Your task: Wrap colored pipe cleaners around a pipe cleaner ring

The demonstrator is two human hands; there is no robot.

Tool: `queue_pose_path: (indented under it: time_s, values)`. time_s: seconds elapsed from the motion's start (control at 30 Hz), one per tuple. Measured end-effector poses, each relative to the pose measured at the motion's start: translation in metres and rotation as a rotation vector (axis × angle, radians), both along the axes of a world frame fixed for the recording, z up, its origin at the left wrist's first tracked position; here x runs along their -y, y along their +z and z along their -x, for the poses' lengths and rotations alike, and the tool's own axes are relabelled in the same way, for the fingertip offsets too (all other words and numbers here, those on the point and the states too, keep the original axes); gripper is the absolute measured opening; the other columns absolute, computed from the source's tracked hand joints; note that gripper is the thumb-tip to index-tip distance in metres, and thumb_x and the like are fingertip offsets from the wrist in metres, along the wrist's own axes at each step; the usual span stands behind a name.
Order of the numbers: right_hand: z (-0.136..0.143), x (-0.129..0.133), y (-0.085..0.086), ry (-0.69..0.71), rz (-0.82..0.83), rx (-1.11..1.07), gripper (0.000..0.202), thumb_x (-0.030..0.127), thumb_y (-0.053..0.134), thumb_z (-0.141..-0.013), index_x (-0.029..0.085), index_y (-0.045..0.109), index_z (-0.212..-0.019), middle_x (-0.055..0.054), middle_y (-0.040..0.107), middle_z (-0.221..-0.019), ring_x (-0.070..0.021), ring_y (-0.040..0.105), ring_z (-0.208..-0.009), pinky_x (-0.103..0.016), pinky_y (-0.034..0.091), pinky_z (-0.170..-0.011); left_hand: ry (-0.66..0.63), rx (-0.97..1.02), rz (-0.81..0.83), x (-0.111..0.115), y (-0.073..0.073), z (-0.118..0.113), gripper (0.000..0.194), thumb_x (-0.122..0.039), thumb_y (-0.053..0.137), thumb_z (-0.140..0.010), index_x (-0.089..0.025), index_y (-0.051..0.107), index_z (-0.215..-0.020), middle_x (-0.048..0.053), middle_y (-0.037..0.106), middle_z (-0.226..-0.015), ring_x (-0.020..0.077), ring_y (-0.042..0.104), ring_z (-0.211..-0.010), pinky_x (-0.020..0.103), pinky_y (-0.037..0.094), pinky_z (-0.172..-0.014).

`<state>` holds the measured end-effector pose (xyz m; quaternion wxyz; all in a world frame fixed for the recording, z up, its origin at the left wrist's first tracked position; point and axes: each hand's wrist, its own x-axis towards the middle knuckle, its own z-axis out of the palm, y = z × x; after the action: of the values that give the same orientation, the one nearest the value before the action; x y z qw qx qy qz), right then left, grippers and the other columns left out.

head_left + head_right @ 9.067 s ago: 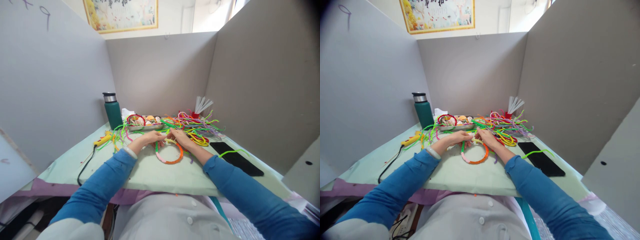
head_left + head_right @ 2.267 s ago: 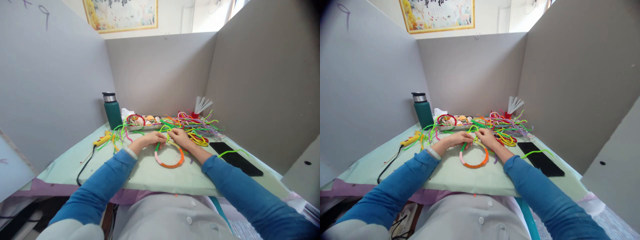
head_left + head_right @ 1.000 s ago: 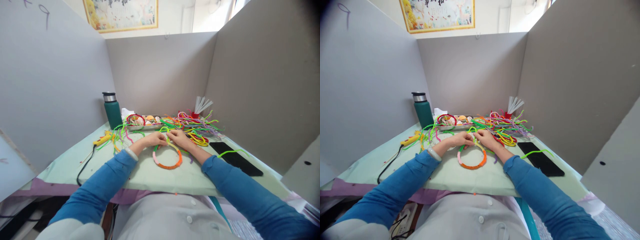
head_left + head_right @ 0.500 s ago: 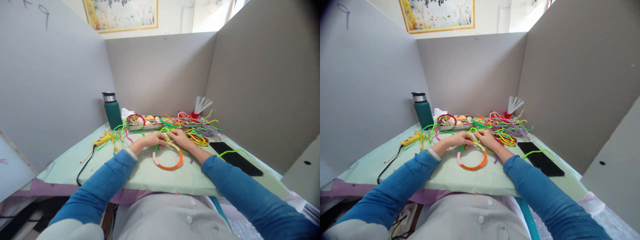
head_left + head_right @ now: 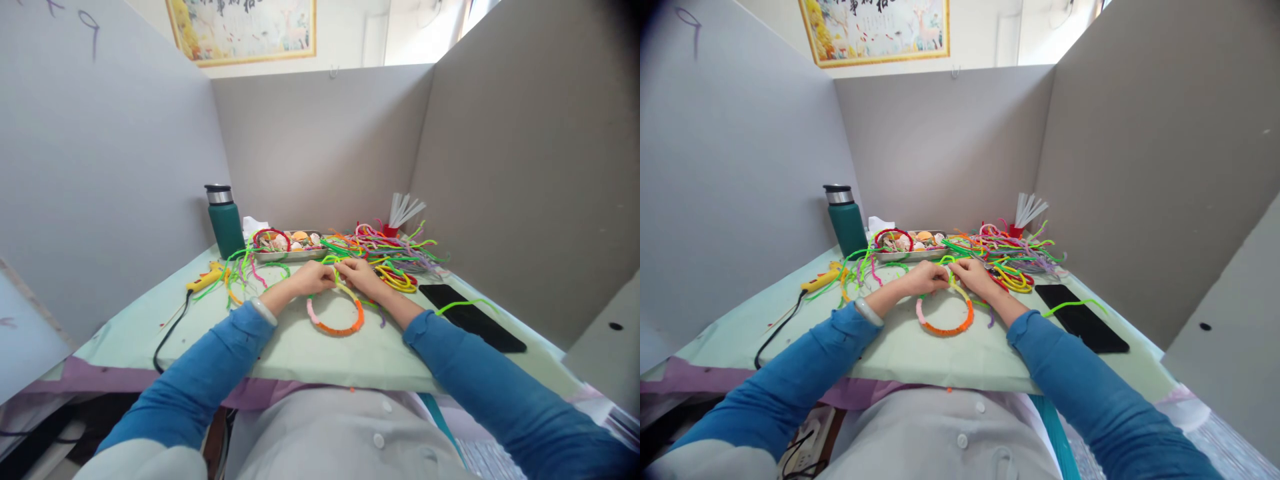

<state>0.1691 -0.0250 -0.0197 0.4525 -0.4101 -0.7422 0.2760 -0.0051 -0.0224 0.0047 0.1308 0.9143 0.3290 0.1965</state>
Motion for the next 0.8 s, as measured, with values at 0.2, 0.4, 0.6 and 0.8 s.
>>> queue_pose_path:
  time_s: [0.2, 0.4, 0.6, 0.8]
  values:
    - [0.0, -0.002, 0.002, -0.008, 0.085, -0.142, 0.04, 0.053, 0.05, -0.071, 0.015, 0.049, -0.058, 0.004, 0.044, -0.048, -0.0062, 0.036, -0.042, -0.02, 0.026, -0.041, 0.083, -0.025, -0.231, 0.007, 0.006, -0.005, 0.017, -0.027, 0.051, -0.076, -0.018, 0.065, -0.074, 0.002, 0.062, -0.069, 0.012, 0.05, -0.062, 0.021, 0.032, -0.06]
    - [0.001, 0.004, 0.013, 0.093, 0.206, -0.227, 0.036, 0.048, 0.054, -0.071, 0.015, 0.049, -0.057, 0.003, 0.044, -0.047, -0.0071, 0.037, -0.04, -0.021, 0.026, -0.039, 0.095, 0.134, -0.396, 0.016, 0.012, -0.006, 0.024, -0.029, 0.043, -0.082, -0.017, 0.064, -0.087, 0.007, 0.062, -0.085, 0.0158, 0.053, -0.079, 0.024, 0.036, -0.073]
    - [0.003, 0.005, 0.011, 0.1, 0.246, -0.208, 0.026, 0.038, 0.052, -0.078, 0.014, 0.062, -0.075, -0.007, 0.059, -0.067, -0.016, 0.054, -0.06, -0.026, 0.042, -0.049, 0.081, 0.223, -0.426, 0.018, 0.01, -0.007, 0.024, -0.031, 0.043, -0.083, -0.017, 0.063, -0.087, 0.008, 0.062, -0.086, 0.0156, 0.054, -0.081, 0.025, 0.036, -0.076]
    - [0.002, 0.006, 0.004, 0.1, 0.253, -0.217, 0.027, 0.033, 0.048, -0.085, 0.014, 0.057, -0.101, -0.01, 0.057, -0.101, -0.0187, 0.056, -0.087, -0.034, 0.049, -0.072, 0.058, 0.234, -0.381, 0.022, 0.012, -0.01, 0.024, -0.028, 0.043, -0.083, -0.018, 0.063, -0.094, 0.007, 0.062, -0.09, 0.0153, 0.054, -0.084, 0.024, 0.037, -0.077]
